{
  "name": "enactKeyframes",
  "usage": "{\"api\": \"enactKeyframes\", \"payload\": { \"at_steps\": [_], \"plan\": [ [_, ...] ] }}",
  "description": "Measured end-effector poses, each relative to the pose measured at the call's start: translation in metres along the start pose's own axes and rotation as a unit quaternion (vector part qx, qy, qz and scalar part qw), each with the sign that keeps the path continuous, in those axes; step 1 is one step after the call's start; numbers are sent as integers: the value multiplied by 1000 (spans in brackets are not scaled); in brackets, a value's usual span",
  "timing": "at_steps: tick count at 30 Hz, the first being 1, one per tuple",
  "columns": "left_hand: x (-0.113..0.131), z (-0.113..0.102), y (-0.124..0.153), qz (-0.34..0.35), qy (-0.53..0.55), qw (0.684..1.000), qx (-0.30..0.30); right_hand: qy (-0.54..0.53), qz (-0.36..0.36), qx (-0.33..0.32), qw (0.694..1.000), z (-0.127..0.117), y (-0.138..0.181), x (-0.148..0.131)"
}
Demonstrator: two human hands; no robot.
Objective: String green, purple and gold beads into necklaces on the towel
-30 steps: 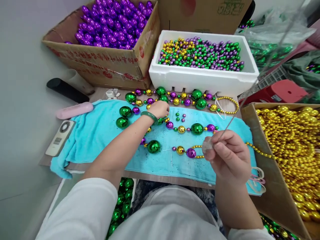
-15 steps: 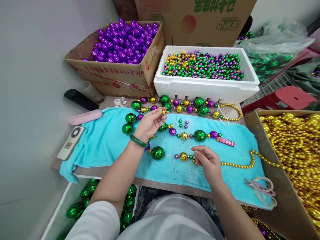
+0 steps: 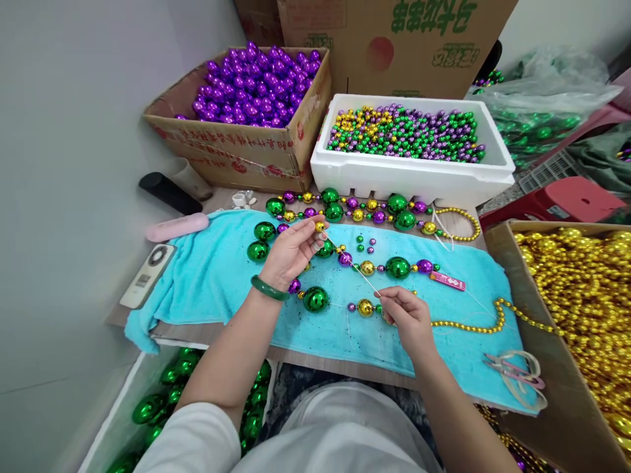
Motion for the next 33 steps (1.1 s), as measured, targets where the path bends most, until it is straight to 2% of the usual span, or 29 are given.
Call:
{"api": "enactKeyframes", "payload": {
  "at_steps": [7,11,13,16,18,20,22,24,26,27,29,31,33],
  "plan": [
    [-1,-6,0,14,-17,1000,-1,4,6,0,1000,0,0,1],
    [7,-7,5,62,-56,996,14,22,1,-6,1000,0,-2,0],
    [8,-1,12,81,-95,992,8,32,3,-17,999,1,-3,1],
    [3,11,24,83,-186,978,-33,31,11,-37,999,4,-5,4],
    [4,6,30,106,-277,955,-24,13,10,-38,999,3,-6,5],
    [13,-18,33,154,-406,899,64,-10,6,-27,1000,0,-6,6],
    [26,-56,37,180,-545,794,199,-24,3,-15,1000,-4,-6,6],
    [29,-97,34,132,-642,704,275,-28,1,-10,1000,-8,-6,6],
    [24,-135,28,59,-684,658,310,-27,-1,-10,1000,-9,-7,5],
    [19,-151,25,20,-689,653,314,-26,-3,-11,1000,-9,-7,5],
    [7,-175,19,-50,-676,669,304,-21,-6,-13,1000,-6,-6,4],
    [-2,-186,17,-88,-651,696,289,-13,-5,-17,1000,-3,-6,3],
    [-5,-188,19,-99,-633,717,274,-8,-3,-20,1000,0,-5,2]
  ]
}}
Point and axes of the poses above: each hand's wrist, its own y-axis away from the middle knuckle, its own z-axis out of the palm, x = y × z, the point moved 7 cm from there along -y, towards the middle knuckle, and after that the axes turned 15 degrees about -y, right-handed, at the moved point
